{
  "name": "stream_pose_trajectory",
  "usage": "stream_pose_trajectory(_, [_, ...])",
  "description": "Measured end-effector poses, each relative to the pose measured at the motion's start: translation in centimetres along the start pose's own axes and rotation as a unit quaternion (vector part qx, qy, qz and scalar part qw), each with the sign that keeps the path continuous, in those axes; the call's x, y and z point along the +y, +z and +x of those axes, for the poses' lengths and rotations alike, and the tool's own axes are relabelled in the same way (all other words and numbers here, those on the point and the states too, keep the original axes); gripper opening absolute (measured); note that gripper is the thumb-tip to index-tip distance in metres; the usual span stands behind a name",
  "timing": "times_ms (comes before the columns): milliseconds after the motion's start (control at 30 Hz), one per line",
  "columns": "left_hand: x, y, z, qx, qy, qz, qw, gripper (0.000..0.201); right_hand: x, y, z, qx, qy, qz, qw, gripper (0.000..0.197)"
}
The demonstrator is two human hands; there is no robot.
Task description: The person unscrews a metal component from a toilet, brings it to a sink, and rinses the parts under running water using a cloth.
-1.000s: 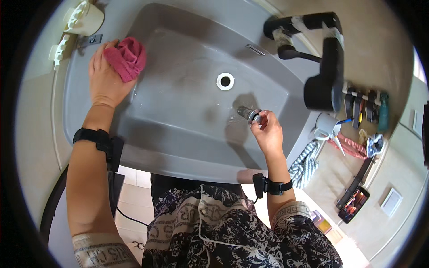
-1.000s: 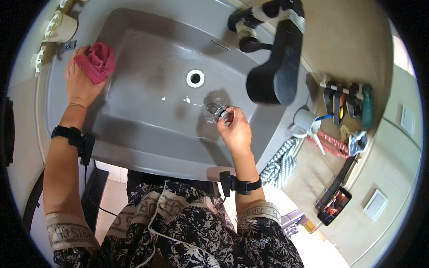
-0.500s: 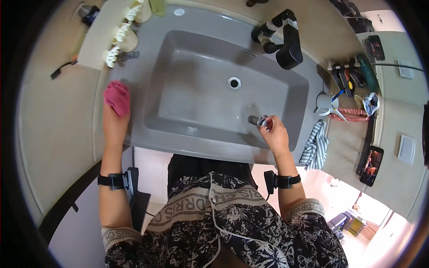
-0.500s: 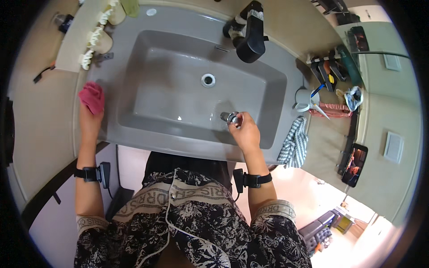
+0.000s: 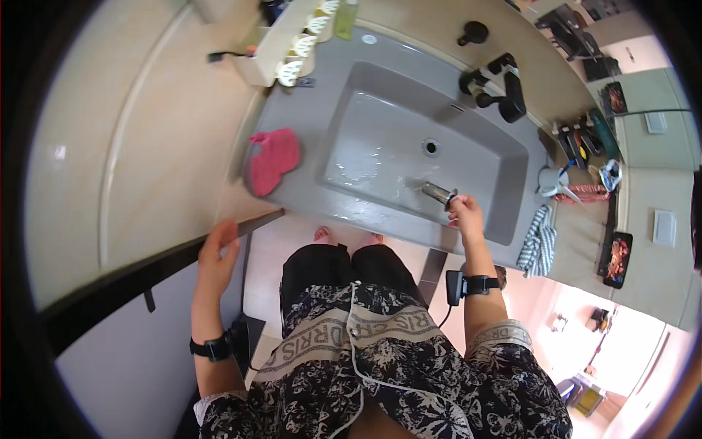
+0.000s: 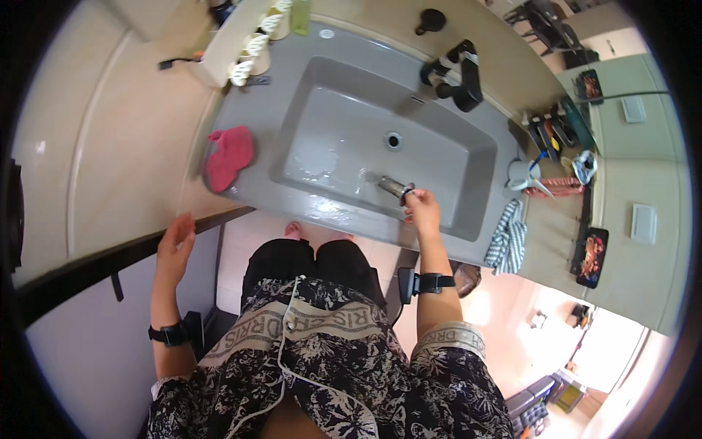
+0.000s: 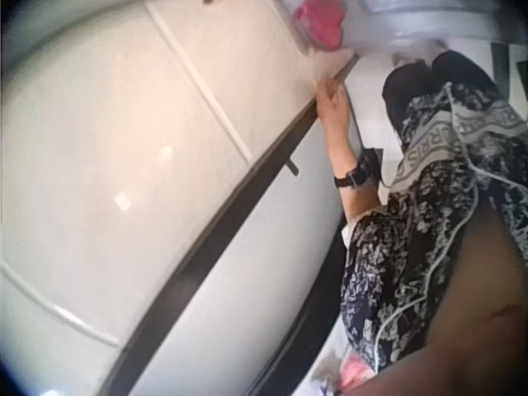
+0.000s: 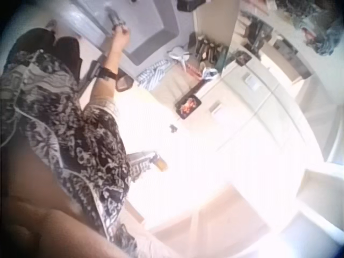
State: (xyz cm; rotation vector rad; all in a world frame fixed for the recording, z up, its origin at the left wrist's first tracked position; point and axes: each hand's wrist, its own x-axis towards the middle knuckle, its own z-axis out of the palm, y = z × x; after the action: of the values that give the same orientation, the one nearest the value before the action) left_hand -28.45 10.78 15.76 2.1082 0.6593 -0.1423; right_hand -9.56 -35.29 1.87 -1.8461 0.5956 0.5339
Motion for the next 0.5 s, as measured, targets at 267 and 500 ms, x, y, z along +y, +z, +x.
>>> stream_pose_trajectory(267, [1.2, -7.7, -15.3, 0.202, -0.082, 0.129, 0.967, 0.02, 2.3, 2.0, 1.0, -0.113, 0.058, 0.259, 0.958, 0.021])
stream_pose_trajectory(500, [1.1, -11.7, -15.5, 0.385, -0.067, 0.35, 0.852, 0.023, 1.9, 1.5, 2.0, -0.109, 0.017, 0.178, 0.978, 0.019])
